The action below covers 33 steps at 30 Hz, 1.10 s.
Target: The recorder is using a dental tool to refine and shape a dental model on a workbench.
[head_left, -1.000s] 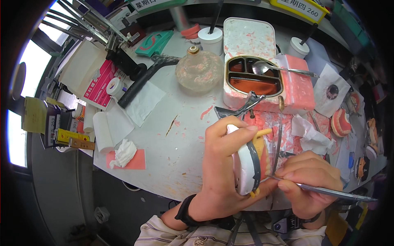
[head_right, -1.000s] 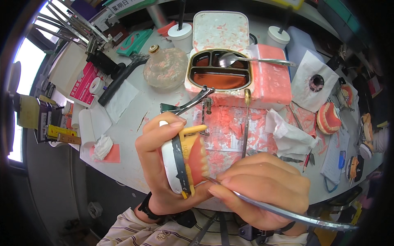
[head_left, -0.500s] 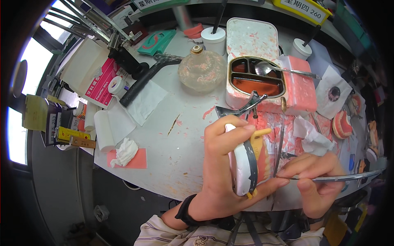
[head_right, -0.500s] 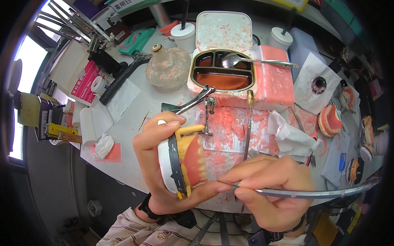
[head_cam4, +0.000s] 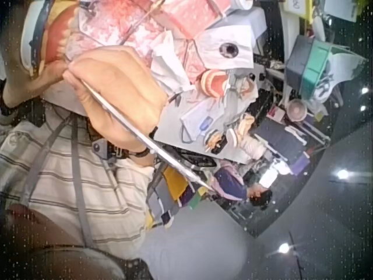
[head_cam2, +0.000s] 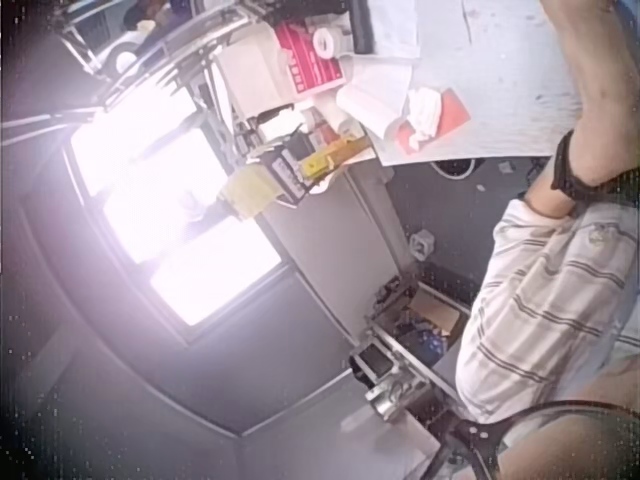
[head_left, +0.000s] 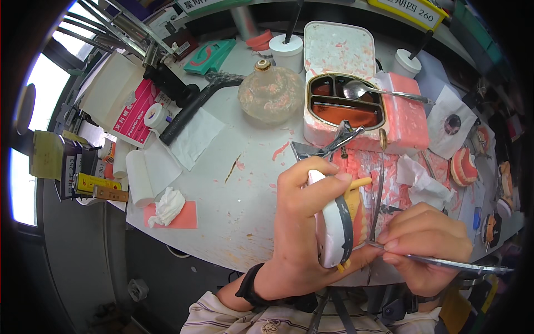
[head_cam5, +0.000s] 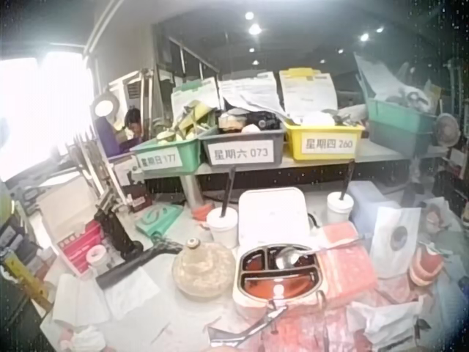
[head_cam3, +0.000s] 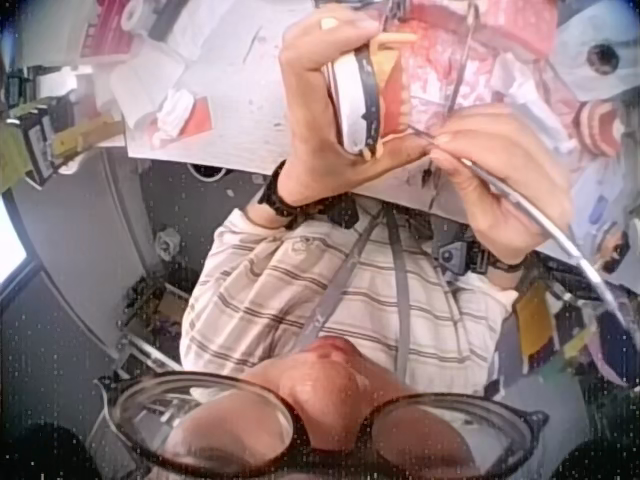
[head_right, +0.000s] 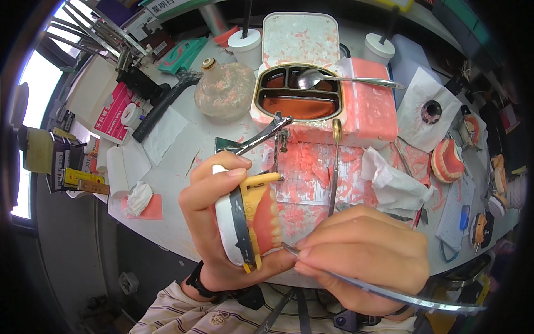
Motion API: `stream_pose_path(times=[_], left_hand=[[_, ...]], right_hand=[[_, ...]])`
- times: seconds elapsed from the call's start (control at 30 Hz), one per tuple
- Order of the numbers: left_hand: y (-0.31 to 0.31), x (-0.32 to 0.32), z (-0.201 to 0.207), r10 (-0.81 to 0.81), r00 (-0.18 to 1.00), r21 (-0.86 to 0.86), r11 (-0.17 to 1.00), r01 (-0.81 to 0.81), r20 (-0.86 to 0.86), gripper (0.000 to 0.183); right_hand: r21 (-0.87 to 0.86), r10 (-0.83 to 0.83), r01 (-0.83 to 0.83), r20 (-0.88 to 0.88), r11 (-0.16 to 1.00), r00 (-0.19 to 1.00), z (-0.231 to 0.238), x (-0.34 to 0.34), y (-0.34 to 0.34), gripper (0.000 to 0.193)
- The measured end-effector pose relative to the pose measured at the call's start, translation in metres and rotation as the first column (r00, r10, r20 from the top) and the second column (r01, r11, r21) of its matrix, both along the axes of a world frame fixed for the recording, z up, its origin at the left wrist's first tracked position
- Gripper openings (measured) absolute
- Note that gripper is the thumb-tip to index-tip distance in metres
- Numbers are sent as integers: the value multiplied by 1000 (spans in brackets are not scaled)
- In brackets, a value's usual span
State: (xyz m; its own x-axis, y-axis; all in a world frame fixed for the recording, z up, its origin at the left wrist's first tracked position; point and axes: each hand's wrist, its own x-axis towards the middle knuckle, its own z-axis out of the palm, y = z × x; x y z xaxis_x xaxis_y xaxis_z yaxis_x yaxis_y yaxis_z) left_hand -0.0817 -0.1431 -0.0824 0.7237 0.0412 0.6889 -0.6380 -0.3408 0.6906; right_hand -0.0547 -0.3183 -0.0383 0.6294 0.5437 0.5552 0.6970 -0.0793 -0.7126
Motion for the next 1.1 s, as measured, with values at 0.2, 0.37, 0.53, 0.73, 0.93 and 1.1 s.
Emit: stream_pose_path(times=[0.2,0.37,0.53,0.73,0.93,1.1], left_hand=[[-1,1,-2,-4,1000,-2,1000,4,6,81],[-3,-1,-5,-12,1000,-65,998,10,-19,80],[-3,0,-5,2,1000,-25,1000,-2,-1,80],[1,1,-7,43,999,120,992,-44,13,82],[-2,1,-8,31,1000,38,999,-31,6,78],[-7,1,-5,48,999,-12,999,-47,14,77]], right_hand=[[-9,16,-16,-13,1000,1000,2,-1,-1,23],[-6,28,-28,-6,1000,1000,2,0,0,22],[15,27,-27,-10,1000,1000,-2,0,1,22],[52,-4,4,-6,999,1000,-5,-3,4,22],[32,-148,147,39,989,988,-5,-13,9,18],[-41,-229,234,98,971,968,-4,-13,8,14]])
